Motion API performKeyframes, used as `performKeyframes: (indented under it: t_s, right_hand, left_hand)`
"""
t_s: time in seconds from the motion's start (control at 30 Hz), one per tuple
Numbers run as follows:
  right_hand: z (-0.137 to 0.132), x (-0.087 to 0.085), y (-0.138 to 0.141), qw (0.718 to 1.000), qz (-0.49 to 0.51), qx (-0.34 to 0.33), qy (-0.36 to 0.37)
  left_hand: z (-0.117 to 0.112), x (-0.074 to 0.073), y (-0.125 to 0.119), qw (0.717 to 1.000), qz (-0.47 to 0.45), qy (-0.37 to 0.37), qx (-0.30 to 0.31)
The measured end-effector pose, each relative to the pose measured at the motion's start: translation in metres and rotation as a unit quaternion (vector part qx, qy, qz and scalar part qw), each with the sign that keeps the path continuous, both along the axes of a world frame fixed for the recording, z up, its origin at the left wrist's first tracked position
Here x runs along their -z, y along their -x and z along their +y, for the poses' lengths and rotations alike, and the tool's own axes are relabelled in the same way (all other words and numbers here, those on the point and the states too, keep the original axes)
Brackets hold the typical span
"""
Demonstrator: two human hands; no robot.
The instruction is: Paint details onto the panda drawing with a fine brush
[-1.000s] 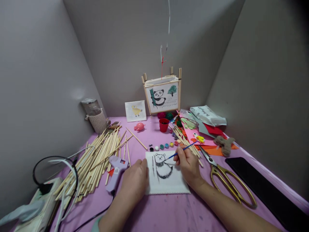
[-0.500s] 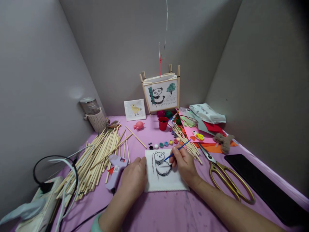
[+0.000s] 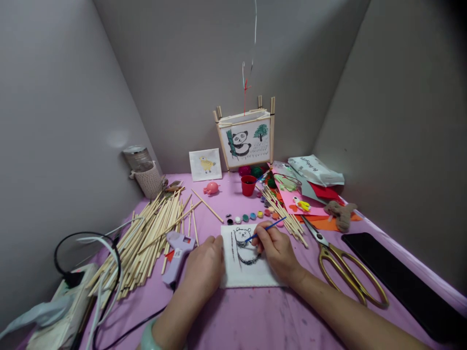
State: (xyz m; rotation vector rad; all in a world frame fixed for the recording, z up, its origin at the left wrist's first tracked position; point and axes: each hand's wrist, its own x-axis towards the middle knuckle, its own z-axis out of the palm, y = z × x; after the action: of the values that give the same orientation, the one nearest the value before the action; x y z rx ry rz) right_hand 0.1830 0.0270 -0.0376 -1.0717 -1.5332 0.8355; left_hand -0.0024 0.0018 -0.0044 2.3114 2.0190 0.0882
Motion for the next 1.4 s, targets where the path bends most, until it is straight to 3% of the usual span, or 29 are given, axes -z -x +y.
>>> performKeyframes:
  t_s: [0.33,0.7,1.0,1.4]
  right_hand:
    - [-0.0019,-0.0056,0.0003,0.989,-0.095,0.001,-0.116]
    - [-0.0038,-0.0064,-0.0006,0.989,-0.102,-0.004,-0.108]
    - [-0.0030,-0.0055,-0.0008,0.980,-0.121,0.016,-0.155]
    - [-0.0025,-0.0074,0.0007,0.967,-0.155,-0.005,-0.202]
  left_hand:
    - [0.0002,-0.0012,-0.0012,1.000,0.006,0.012,-0.004]
    - [-0.0012,-0.0036,-0.0015,1.000,0.001,0.021,-0.007]
    - [-0.0013,-0.0028,-0.0008,1.000,-0.002,0.011,-0.001]
    - [-0.0015,-0.0038,-0.0019,1.000,0.006,0.026,-0.010]
